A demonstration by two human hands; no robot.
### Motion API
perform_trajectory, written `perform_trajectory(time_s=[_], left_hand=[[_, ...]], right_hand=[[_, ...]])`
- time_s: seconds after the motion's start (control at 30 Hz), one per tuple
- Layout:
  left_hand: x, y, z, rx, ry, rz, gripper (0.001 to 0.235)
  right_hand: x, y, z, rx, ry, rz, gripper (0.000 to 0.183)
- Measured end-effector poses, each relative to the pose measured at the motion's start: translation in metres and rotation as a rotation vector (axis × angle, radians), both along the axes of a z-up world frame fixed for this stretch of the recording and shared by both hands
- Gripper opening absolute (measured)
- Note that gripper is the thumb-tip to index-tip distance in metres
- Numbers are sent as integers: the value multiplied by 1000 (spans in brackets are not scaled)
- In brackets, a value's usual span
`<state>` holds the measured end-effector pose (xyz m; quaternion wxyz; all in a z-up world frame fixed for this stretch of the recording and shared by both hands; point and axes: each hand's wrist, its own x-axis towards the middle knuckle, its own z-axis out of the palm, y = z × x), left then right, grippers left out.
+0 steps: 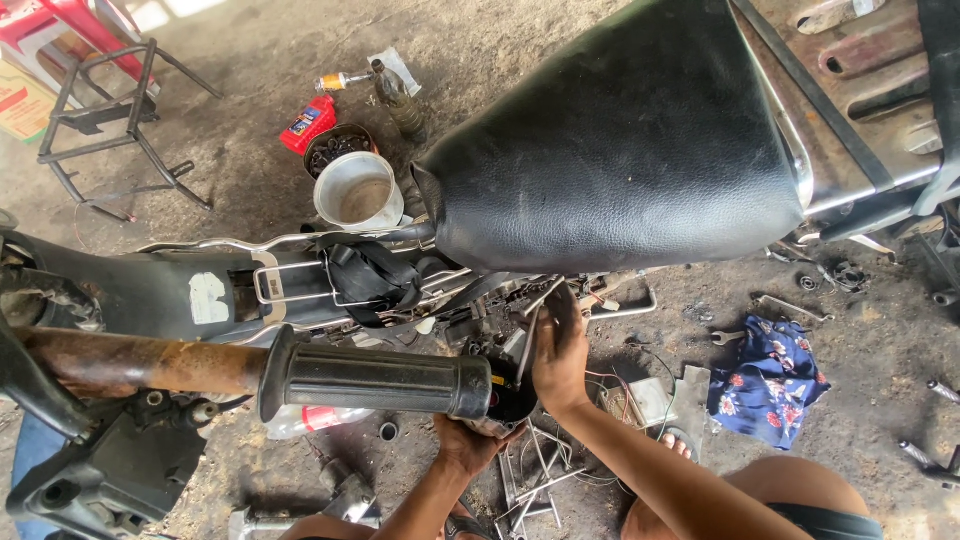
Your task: The person sits on the ground and works on the engine of a motorcycle. They use a wrench to loosen and remove bolts from the engine casing, then remove the casing to access the internal components.
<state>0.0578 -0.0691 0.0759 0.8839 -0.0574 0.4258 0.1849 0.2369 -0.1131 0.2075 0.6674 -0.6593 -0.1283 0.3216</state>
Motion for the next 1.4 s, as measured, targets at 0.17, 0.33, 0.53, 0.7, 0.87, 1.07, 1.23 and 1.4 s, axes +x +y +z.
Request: perform_trajectory(time_s=[0.17,0.33,0.53,0.7,0.87,1.07,1.23,1.4], left_hand=[[-3,1,-8,6,-43,-9,102],[-5,2,-13,23,-46,-16,106],[-6,2,-18,86,-112,-38,111],[-5,4,-12,65,-132,-8,114],[-7,5,-26,102,-82,-35,112],[-6,6,-13,47,-32,-29,105],[-5,6,-11,82,-79,-32,102],[-3,6,-7,58,-72,-21,101]], right_hand=[[-4,1,-4,-15,-381,0,65],[0,2,-6,217,-291,-7,56],[15,7,-58,298,291,75,46],[11,9,-36,238,250,104,49],[6,7,-8,-86,-80,117,37],[3,0,3,-54,-144,92,21],[-3,0,-12,17,-318,129,17],[-2,2,-11,-49,-391,161,23]])
